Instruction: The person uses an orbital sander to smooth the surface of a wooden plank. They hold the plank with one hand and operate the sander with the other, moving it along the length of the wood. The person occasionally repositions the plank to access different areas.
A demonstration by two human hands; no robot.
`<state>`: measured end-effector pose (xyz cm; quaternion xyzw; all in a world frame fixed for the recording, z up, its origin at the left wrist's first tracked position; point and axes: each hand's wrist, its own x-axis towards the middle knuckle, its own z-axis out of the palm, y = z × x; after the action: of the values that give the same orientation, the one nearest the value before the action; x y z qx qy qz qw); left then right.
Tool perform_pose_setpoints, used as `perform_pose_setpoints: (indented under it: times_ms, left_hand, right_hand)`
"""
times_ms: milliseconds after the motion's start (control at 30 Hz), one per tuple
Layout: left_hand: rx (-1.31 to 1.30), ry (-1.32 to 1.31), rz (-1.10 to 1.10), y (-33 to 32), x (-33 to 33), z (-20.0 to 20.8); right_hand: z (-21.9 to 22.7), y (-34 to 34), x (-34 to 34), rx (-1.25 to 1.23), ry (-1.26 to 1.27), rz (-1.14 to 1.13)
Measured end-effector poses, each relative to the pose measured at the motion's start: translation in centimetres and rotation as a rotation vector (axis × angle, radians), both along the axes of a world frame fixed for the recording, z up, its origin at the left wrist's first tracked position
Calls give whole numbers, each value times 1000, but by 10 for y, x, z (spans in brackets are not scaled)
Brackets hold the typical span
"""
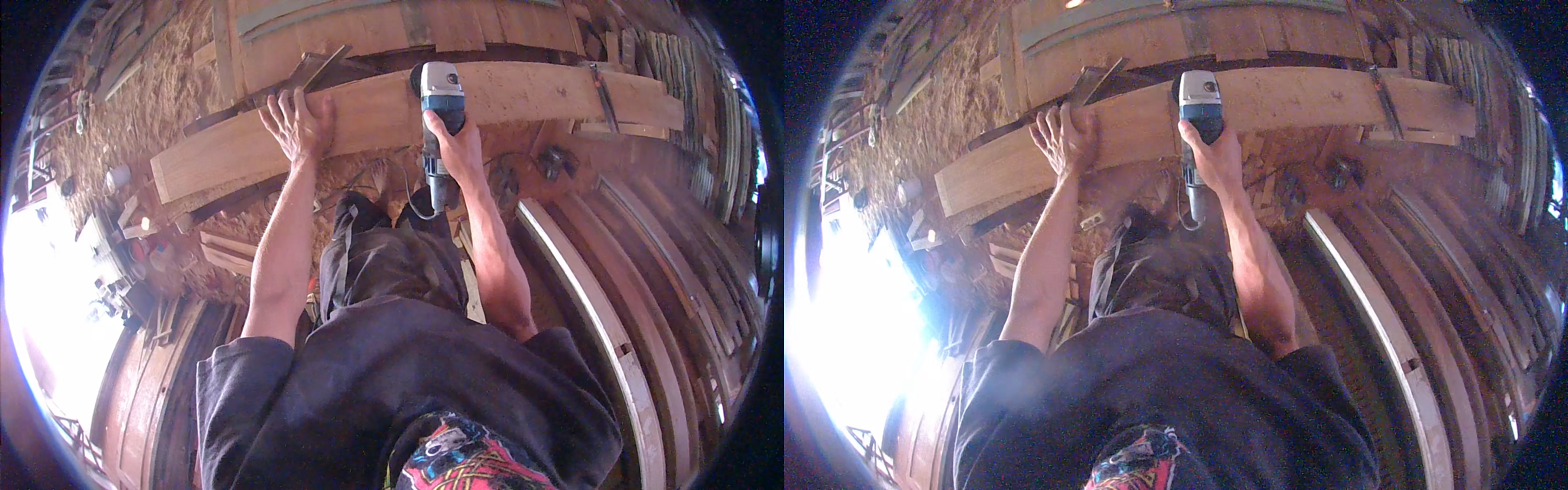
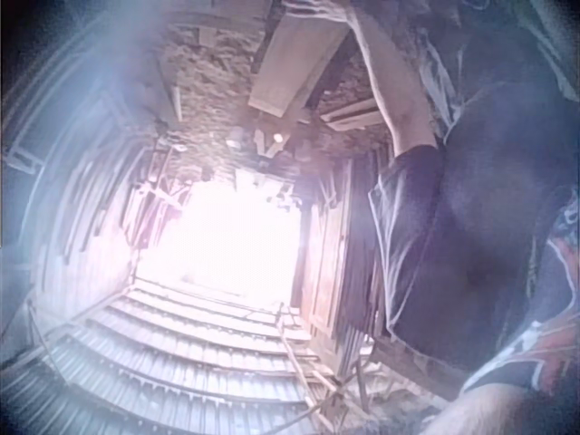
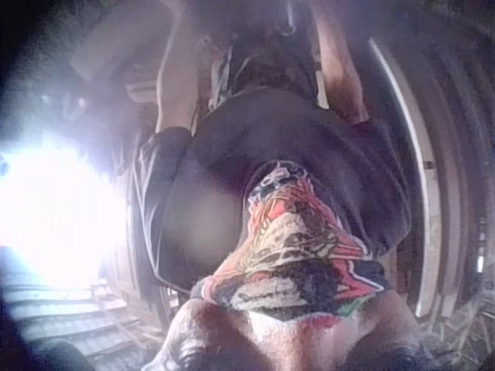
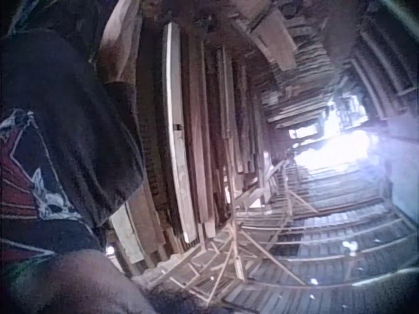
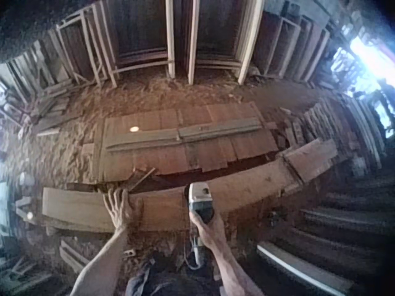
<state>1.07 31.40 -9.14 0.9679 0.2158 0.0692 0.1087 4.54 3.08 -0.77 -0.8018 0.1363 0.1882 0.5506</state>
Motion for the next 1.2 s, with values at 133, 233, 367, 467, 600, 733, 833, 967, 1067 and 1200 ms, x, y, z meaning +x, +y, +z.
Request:
perform_pose_setpoints:
  times_ms: [133, 233, 367, 467, 600, 733, 833, 967, 1067, 1200]
  left_hand:
    - [24, -5, -2, -4, -1, 7]
    - [14, 12, 12, -5, 1, 9]
    - [3, 3, 7, -5, 2, 6]
    - [6, -5, 8, -6, 3, 5]
    - [16, -3, 1, -7, 4, 6]
    - [12, 1, -6, -9, 6, 3]
    - [4, -21, -1, -8, 4, 5]
    - [17, 13, 3, -3, 1, 6]
    - [6, 22, 3, 0, 2, 1]
    - [51, 0, 13, 2, 3, -5]
  right_hand:
    - [2, 4, -3, 70, -1, -55]
    - [6, 4, -1, 74, 24, -31]
    - [7, 4, -1, 75, 33, -23]
    - [2, 4, -1, 44, 7, -36]
    - [0, 4, 1, 47, 36, -46]
    - [-4, 4, 2, 40, -2, 5]
    - [15, 10, 3, 24, 6, 13]
    - [5, 10, -1, -40, -41, -15]
    - [0, 6, 0, -50, -2, -43]
    - [-2, 7, 3, -67, 0, -27]
